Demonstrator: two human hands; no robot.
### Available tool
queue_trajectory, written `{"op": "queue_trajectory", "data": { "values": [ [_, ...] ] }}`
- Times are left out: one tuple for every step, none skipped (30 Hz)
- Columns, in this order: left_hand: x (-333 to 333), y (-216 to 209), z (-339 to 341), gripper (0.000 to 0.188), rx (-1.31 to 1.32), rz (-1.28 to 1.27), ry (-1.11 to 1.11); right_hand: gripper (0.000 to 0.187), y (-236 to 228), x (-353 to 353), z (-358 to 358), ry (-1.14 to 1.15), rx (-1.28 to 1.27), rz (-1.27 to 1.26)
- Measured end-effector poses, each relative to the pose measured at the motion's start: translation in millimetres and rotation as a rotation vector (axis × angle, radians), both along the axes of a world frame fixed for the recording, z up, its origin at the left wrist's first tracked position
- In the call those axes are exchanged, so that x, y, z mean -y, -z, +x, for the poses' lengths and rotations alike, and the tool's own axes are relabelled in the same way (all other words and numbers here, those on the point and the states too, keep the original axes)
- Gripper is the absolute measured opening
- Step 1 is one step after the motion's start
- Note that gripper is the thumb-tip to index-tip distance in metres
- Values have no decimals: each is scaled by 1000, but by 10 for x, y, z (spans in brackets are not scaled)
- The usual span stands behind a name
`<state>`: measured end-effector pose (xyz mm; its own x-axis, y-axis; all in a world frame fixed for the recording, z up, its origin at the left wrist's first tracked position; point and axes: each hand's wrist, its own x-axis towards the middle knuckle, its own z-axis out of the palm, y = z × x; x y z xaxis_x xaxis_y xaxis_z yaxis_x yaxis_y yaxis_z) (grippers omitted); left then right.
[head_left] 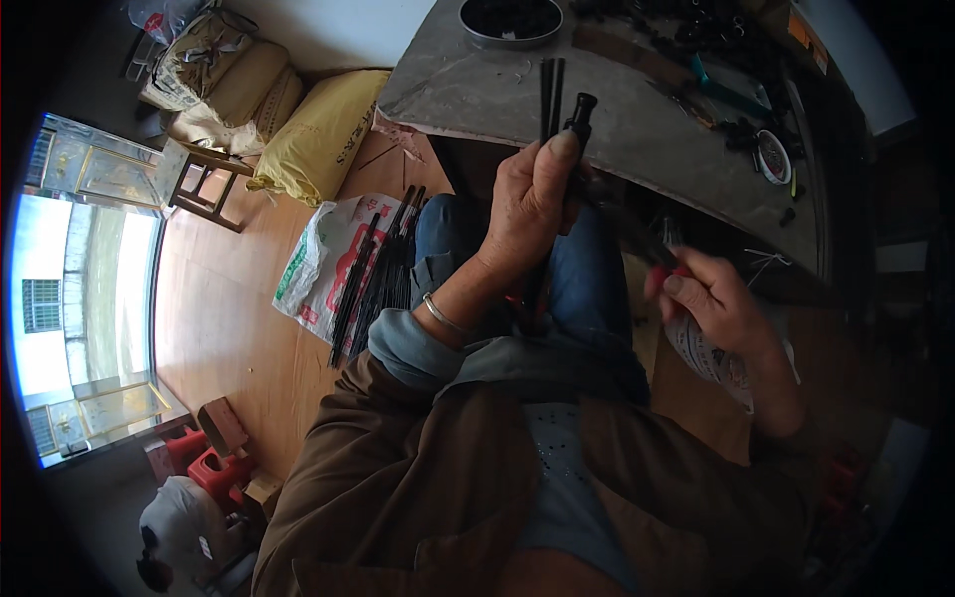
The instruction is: Assembling thin rods into plastic connectors and using pliers to secure components, likely for umbrella frames.
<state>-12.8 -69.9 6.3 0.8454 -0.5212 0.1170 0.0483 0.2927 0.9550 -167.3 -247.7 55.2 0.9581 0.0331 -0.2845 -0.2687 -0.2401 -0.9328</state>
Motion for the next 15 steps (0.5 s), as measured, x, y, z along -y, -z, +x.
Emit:
{"op": "queue_trajectory", "data": {
  "values": [
    [11, -17, -1, 55, 22, 20, 24, 33, -7, -48, -44, 56, -125, 212],
    [18, -30, -3, 58, 44, 40, 47, 33, 71, -39, -70, 17, -182, 354],
    [15, -35, -17, 58, 41, 38, 50, 34, 198, -33, -93, -23, -238, 495],
    [17, -43, -45, 57, 29, 43, 48, 28, 281, -55, -133, -2, -323, 690],
    [23, -48, -65, 57, 17, 48, 47, 28, 342, -42, -126, 0, -326, 684],
    [38, -52, -75, 57, 14, 42, 47, 23, 390, -19, -101, -123, -327, 737],
    [34, -49, -72, 55, 15, 33, 24, 20, 395, -19, -29, -257, -330, 791],
    [34, -44, -68, 54, 16, 23, 2, 26, 203, -17, 39, -201, -483, 419],
    [42, -32, -65, 54, 15, 20, -8, 26, 229, -34, 56, -210, -487, 414],
    [46, -20, -57, 53, 12, 18, -31, 30, 259, -63, 73, -134, -177, 117],
    [43, -7, -46, 53, 8, 16, -53, 34, 251, -114, 93, -56, 137, -175],
    [29, 9, -29, 53, 6, 12, -65, 39, 179, -185, 73, 74, 172, -408],
    [19, 24, -15, 52, 0, 7, -61, 39, 212, -170, 65, 64, 172, -413],
    [13, 31, -6, 52, -7, 2, -56, 38, 282, -137, 57, 58, 325, -555],
    [18, 25, -5, 52, -10, -3, -64, 38, 316, -119, 45, 51, 479, -695]
  ]
}}
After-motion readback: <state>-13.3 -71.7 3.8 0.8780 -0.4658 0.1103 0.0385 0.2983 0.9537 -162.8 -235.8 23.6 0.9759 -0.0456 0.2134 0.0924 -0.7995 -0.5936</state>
